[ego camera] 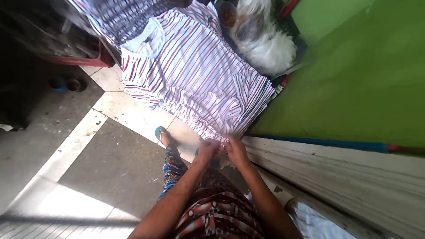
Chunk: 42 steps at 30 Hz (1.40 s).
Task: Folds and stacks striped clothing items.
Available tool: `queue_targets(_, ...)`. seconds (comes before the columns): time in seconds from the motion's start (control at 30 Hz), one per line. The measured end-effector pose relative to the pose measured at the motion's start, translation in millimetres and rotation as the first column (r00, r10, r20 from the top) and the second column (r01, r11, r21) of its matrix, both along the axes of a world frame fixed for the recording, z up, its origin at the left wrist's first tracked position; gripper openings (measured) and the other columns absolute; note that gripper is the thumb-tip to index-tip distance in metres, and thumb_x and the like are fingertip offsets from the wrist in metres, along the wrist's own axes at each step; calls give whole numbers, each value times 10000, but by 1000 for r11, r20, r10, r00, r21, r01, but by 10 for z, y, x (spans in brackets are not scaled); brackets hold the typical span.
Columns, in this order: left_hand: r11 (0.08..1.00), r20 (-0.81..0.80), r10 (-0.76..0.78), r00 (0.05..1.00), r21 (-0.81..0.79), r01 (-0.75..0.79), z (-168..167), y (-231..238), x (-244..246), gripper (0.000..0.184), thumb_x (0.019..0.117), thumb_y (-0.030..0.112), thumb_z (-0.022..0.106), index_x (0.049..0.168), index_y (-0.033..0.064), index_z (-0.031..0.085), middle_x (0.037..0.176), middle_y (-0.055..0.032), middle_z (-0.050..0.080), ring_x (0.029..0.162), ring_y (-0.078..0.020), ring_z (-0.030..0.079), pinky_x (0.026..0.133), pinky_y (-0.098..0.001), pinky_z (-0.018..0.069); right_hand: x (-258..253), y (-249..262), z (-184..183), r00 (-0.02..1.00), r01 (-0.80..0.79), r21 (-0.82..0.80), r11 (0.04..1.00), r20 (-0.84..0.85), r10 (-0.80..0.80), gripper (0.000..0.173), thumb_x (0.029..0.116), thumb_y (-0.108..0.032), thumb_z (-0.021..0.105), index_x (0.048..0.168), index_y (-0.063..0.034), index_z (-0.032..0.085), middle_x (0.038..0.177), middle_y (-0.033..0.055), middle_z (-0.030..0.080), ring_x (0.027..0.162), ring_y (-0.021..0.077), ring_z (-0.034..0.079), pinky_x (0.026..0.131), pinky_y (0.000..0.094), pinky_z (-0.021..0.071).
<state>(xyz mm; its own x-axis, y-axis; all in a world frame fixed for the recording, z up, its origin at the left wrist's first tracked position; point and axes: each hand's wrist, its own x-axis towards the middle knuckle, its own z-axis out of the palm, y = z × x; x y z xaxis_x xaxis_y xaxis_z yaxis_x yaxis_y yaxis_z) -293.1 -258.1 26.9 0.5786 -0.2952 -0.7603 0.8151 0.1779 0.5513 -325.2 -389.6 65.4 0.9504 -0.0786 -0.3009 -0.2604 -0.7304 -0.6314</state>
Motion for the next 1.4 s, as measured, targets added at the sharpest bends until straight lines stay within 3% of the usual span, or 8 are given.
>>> queue_targets(0.2,1000,46,-12,999,-24,13,-31,16,40,138,957,-52,622,1054,-41,525,842,-82,652,708,-127,671,690,-272,595,90,-122,43,984,177,94,980,10,-179,313,1022,-56,554,1298,75,626,1199,272,683,1075,373,688,981,480,532)
queue_targets(0.6,999,-45,-36,998,30,37,91,25,189,183,954,-40,622,1105,-70,523,849,-108,637,703,-128,637,685,-270,569,159,-61,188,955,-174,-5,985,-244,167,450,1032,-173,588,1416,53,532,1401,271,571,1315,390,559,1130,489,423)
queue_targets(0.7,996,38,-82,996,39,80,109,112,250,120,973,-19,619,1079,-61,584,983,-125,657,880,-149,634,827,-301,540,214,-89,136,977,-147,-24,989,-157,142,347,1036,-49,513,1352,76,583,1337,288,611,1259,416,598,1090,516,461)
queue_targets(0.87,980,-54,-46,997,190,56,-94,194,115,258,1049,115,561,1224,-73,576,928,-126,639,758,-138,611,713,-279,528,448,-197,262,983,-55,-16,998,-177,51,359,1035,-64,557,1376,49,567,1358,273,602,1244,412,606,1075,547,463)
queue_targets(0.97,968,-88,-151,985,188,166,-236,131,5,347,1032,177,619,1268,-70,560,986,-155,666,784,-156,640,733,-304,548,661,-250,598,997,4,-96,995,73,3,338,1020,-49,577,1335,73,582,1294,296,623,1123,430,657,985,558,521)
queue_targets(1.07,955,-32,-231,972,182,233,-381,48,-63,284,1019,207,647,1111,-61,624,895,-120,690,733,-135,653,704,-299,556,683,-159,890,937,24,-232,972,343,59,295,989,-9,602,1269,82,612,1226,285,653,1099,429,670,940,541,548)
queue_targets(1.3,945,-35,-260,965,194,262,-284,30,-47,291,1023,240,643,1040,-51,656,854,-94,682,704,-125,643,703,-298,552,71,-104,-87,969,-235,-236,943,-133,208,347,1020,20,470,1333,58,614,1314,281,634,1255,438,604,1075,524,474)
queue_targets(1.4,976,33,-163,986,153,156,-184,37,-67,235,1033,182,613,986,-48,598,836,-91,648,711,-118,639,700,-285,551,-52,-109,-151,992,-122,-153,981,1,123,292,996,25,514,1244,97,651,1239,301,664,1170,449,653,1022,531,512)
